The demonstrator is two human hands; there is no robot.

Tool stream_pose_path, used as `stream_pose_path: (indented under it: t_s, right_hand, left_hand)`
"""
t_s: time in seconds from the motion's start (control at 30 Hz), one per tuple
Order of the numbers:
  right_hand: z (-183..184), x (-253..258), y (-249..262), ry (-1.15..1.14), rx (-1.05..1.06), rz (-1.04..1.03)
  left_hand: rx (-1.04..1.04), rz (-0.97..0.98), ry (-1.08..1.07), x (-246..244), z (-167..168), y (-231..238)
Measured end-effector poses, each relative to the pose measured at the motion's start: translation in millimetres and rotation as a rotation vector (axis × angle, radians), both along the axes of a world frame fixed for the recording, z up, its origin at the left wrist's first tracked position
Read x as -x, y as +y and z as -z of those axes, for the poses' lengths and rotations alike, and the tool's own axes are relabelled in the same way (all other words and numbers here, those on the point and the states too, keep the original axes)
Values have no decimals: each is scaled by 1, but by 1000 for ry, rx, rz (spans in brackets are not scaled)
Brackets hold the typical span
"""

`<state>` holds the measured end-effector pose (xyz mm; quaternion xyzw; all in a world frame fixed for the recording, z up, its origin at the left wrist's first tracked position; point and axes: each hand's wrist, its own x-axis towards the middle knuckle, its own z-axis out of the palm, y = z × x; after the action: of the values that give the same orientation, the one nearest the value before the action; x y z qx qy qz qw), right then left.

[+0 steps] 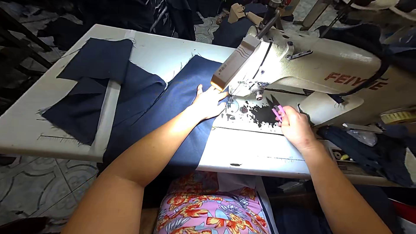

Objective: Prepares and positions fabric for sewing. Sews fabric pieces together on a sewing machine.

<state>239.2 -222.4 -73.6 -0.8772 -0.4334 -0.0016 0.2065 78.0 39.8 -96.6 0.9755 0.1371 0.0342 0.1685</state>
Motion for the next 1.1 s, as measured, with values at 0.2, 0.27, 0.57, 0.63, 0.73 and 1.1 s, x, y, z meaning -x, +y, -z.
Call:
stream_pose_path:
  t_s: [0.2,0.27,0.57,0.63,0.73,1.1]
  right_hand:
    - [14,-17,39,-75,9,-179]
    - [13,-16,57,-107,42,-165]
    - [38,-32,135,-188,24,-231]
    - [62,-46,148,-143,-5,-237]
    - [39,-34,153,48,103,-228]
    - [15,-16,110,-176,37,-194]
  left_hand:
    - [35,-92,-63,-4,11,21]
    - [54,-159,-93,-3,14,37]
    - [123,-400,-108,10,-13,52]
    - [121,-406,-122,10,-11,55]
    - [125,-398,-120,11,-11,56]
    - [15,-398,39,17,-13,50]
